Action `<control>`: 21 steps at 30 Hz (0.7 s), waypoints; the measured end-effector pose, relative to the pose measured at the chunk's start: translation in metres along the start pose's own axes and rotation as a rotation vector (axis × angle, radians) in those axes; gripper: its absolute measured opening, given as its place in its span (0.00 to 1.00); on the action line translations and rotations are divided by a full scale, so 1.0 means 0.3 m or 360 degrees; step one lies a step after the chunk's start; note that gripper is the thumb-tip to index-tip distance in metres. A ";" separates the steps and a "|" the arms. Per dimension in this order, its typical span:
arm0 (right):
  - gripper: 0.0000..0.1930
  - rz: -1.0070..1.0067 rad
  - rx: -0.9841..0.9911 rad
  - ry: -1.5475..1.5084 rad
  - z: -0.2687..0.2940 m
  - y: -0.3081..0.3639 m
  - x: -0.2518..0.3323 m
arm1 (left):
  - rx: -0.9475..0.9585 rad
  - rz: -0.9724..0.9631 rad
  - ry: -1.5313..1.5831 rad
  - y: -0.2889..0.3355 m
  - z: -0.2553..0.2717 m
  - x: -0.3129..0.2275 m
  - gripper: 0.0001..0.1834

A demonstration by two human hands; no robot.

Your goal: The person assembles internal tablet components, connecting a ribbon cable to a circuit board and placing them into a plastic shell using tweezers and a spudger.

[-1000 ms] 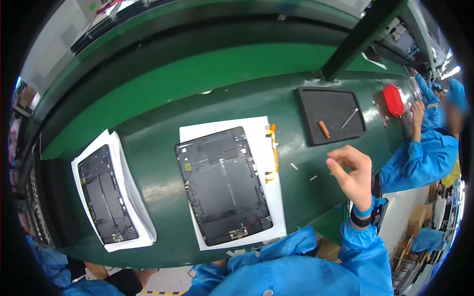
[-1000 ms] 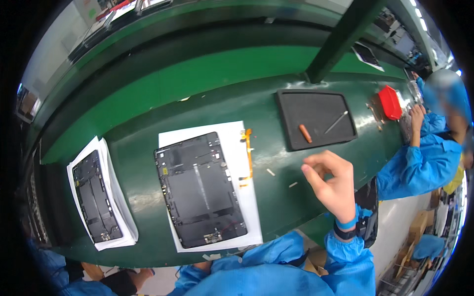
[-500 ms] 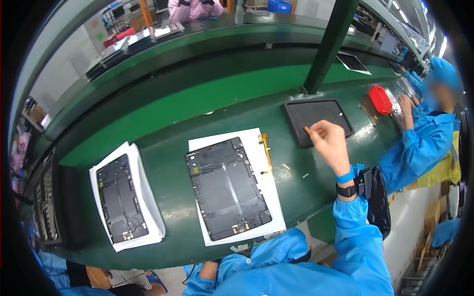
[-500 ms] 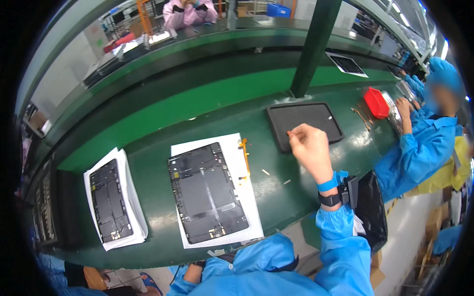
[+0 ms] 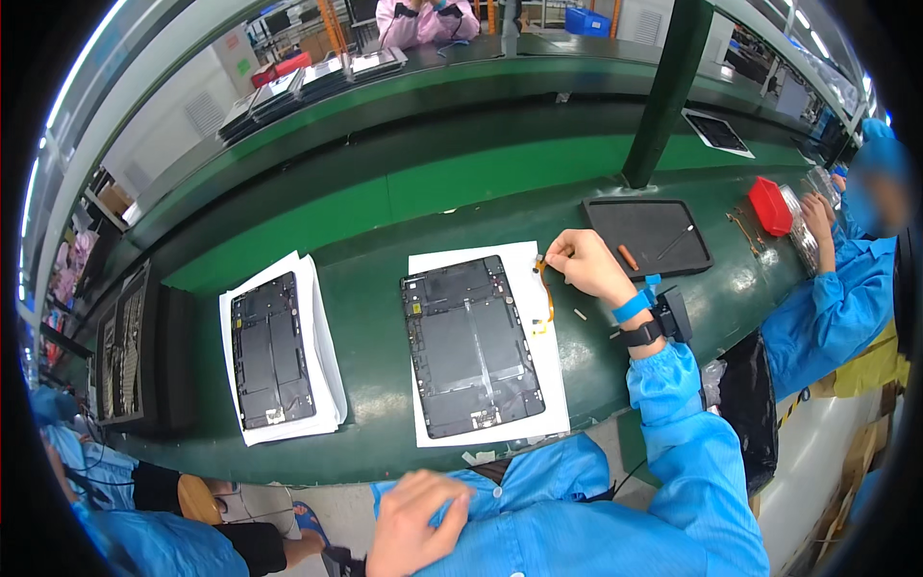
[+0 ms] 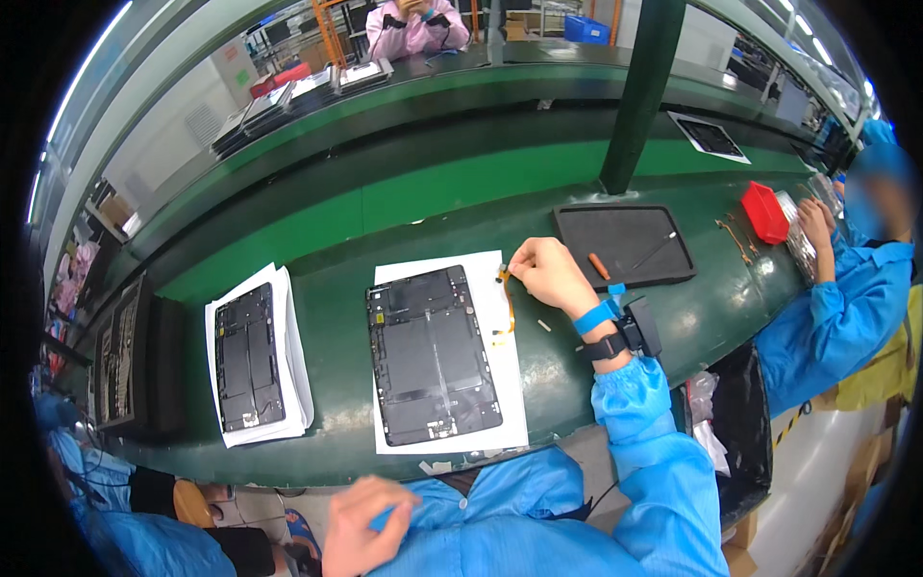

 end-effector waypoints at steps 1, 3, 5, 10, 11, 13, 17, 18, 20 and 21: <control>0.07 -0.0119 0.0062 -0.0115 0.001 0.017 0.013 | -0.0032 -0.0050 -0.0066 -0.051 0.016 -0.009 0.09; 0.07 -0.0127 0.0002 -0.0157 0.021 0.022 -0.036 | -0.0112 -0.0226 -0.0115 -0.226 0.012 0.015 0.05; 0.06 -0.0116 -0.0009 -0.0200 0.003 0.022 -0.034 | -0.0149 -0.0362 -0.0253 -0.404 0.000 0.047 0.04; 0.04 -0.0017 -0.0056 -0.0628 0.078 0.088 0.019 | -0.0085 -0.0708 -0.0641 -0.715 -0.128 0.128 0.13; 0.03 0.0007 -0.0047 -0.0809 0.101 0.106 0.053 | -0.0039 -0.0766 -0.0779 -0.734 -0.153 0.139 0.15; 0.03 0.0069 -0.0049 -0.0936 0.156 0.164 0.131 | -0.0021 -0.0727 -0.0739 -0.723 -0.156 0.154 0.16; 0.03 0.0265 -0.0183 -0.0990 0.233 0.265 0.276 | -0.0063 -0.0608 -0.0623 -0.661 -0.098 0.134 0.16; 0.02 0.0279 -0.0172 -0.1010 0.237 0.283 0.322 | -0.0177 -0.0570 -0.0566 -0.624 -0.045 0.096 0.16; 0.03 0.0373 -0.0203 -0.0893 0.244 0.336 0.372 | -0.0434 -0.0449 -0.0420 -0.521 0.053 0.039 0.14; 0.03 0.0341 -0.0189 -0.0996 0.242 0.360 0.400 | -0.0526 -0.0313 -0.0426 -0.465 0.084 0.063 0.13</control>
Point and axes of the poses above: each hand's wrist, its own y-axis away from the middle knuckle, its own z-axis out of the back of the hand, x = y × z, the point moved 6 cm from there along -y, towards the middle knuckle, and after that the axes turned 1 degree about -z, right-handed, at the moved point
